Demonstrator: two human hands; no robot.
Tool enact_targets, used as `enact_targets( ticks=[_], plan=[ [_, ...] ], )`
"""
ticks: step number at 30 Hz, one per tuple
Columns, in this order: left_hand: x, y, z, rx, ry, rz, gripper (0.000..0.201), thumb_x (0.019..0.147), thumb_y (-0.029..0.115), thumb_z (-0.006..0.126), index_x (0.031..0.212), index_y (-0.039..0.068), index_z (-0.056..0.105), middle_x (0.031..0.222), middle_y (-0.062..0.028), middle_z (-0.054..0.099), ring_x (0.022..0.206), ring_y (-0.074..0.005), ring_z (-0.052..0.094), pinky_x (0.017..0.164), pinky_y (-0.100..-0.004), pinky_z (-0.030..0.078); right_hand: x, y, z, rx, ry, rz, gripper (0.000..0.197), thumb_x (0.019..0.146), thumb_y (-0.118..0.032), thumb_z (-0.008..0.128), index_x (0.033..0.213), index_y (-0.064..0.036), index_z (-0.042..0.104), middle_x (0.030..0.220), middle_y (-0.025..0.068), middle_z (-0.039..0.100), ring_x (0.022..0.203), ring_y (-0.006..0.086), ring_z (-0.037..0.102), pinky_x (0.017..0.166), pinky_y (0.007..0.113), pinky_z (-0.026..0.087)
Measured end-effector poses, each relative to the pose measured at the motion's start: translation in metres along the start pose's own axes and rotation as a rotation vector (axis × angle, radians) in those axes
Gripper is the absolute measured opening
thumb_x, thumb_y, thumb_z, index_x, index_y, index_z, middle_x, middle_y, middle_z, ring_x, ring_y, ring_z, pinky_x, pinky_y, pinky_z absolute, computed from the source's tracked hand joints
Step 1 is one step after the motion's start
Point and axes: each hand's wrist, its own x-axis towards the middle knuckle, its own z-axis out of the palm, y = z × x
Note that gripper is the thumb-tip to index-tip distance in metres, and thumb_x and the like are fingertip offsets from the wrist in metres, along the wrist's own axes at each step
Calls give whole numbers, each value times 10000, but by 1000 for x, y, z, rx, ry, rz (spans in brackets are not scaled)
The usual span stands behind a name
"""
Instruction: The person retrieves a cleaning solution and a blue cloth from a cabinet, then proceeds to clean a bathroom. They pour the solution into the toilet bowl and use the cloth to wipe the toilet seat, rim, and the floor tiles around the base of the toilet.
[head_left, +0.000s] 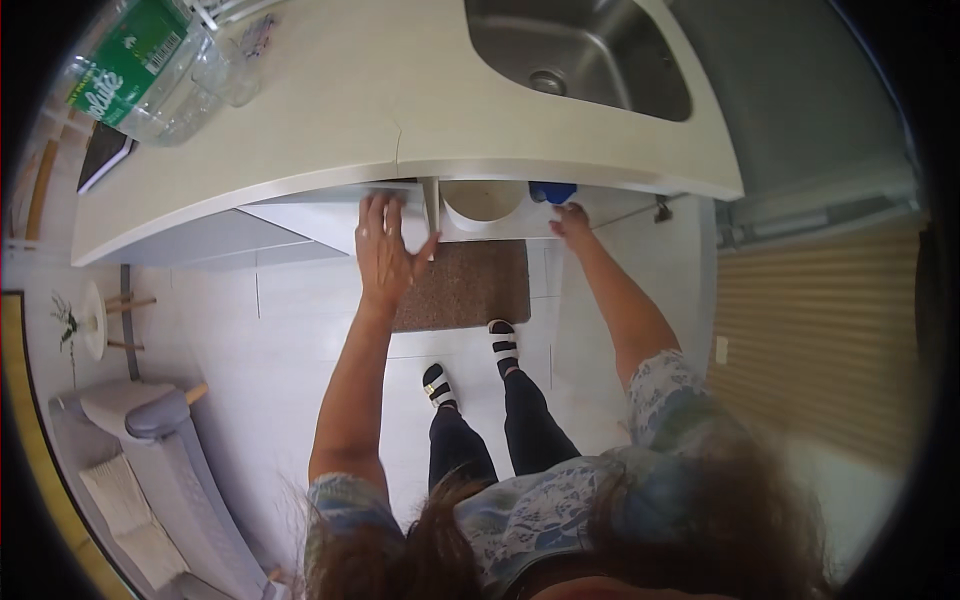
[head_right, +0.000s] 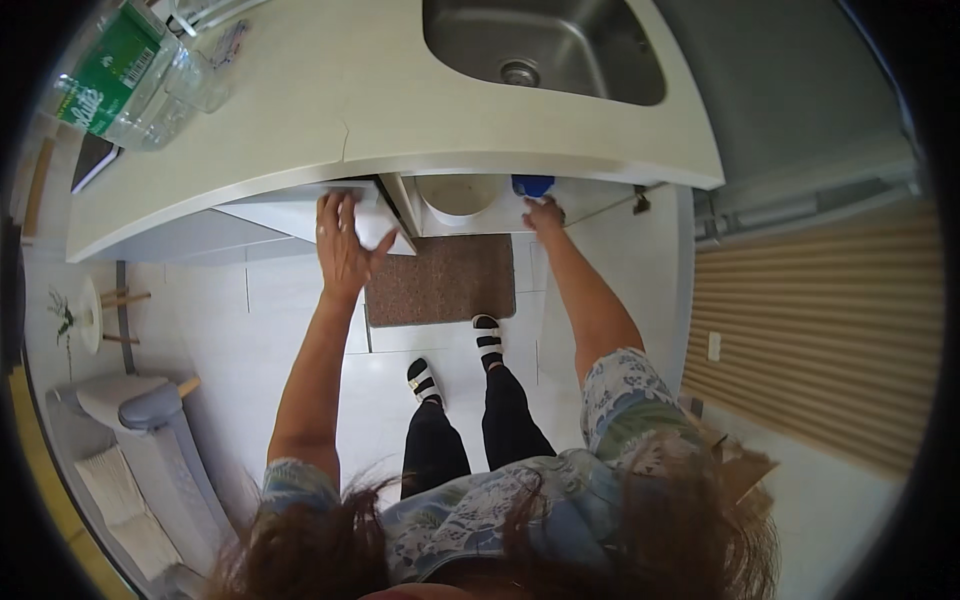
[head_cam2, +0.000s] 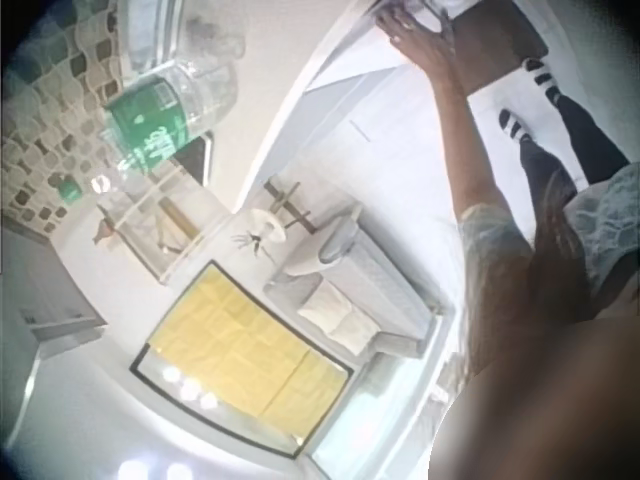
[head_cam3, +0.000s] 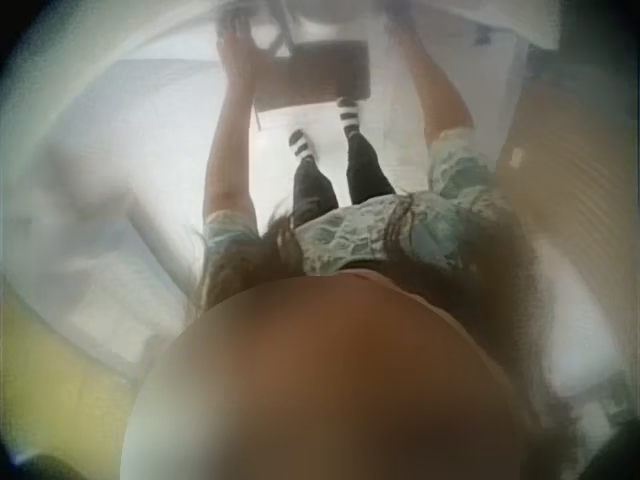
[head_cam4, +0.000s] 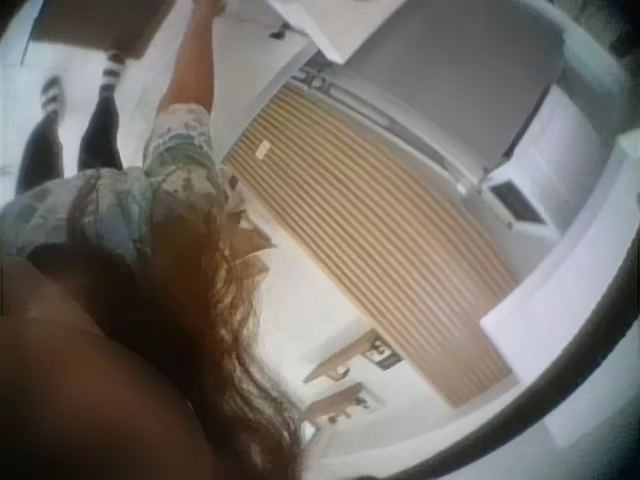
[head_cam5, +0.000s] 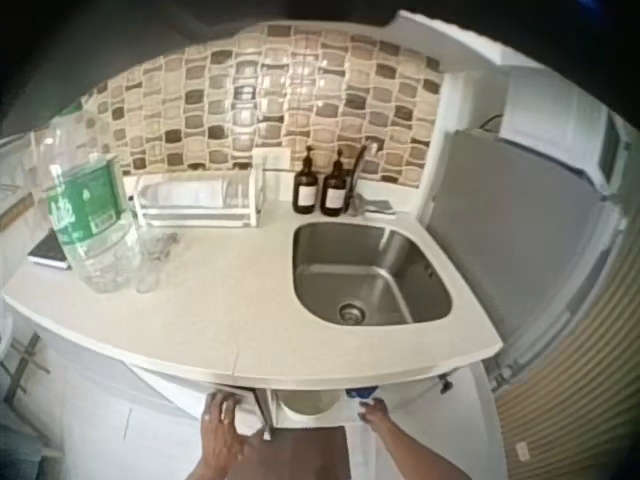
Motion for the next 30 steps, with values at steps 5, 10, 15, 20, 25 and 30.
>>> enact_targets(
  ticks=[5,10,15,20,25,30],
  plan=[
    [-79,12,-27,78,113,-102,732,591,339,811,1125,46,404,1137,-196,399,1051,-423,411,809,-481,411,81,-27,46,88,-99,91,306,845,-302,548,1072,-116,459,879,69,574,694,196,577,498,279,491],
    [-123,20,-54,157,62,-132,483,611,104,773,978,99,460,1043,-113,505,1008,-340,524,748,-394,487,140,-11,30,-41,-7,-105,369,843,-355,533,1096,-90,484,920,127,587,781,271,578,607,350,484],
    [-153,17,-86,238,134,-253,313,653,-73,572,920,74,498,963,-109,563,981,-345,565,728,-386,484,114,13,5,-708,253,-811,442,841,-407,518,1120,-64,509,961,185,600,868,346,580,716,421,477],
    [-198,7,-133,360,123,-428,203,814,204,544,867,9,564,1090,-189,554,1100,-384,485,865,-444,406,-67,34,17,-1195,-260,-728,585,790,-519,547,941,44,591,883,251,599,841,388,570,784,430,434],
    [-229,-6,-138,348,239,-752,454,669,456,658,837,38,607,1211,-242,408,1078,-362,449,871,-438,381,-160,62,75,-979,-866,-673,394,809,-393,591,846,-1,570,816,197,592,783,352,565,711,417,434],
    [-249,-2,-103,477,507,-753,741,616,304,772,1215,80,397,1298,-216,345,1190,-353,371,898,-446,365,-229,65,145,-888,-1309,-799,311,820,-328,595,828,-19,561,816,175,586,771,348,554,698,421,428]
  ],
)
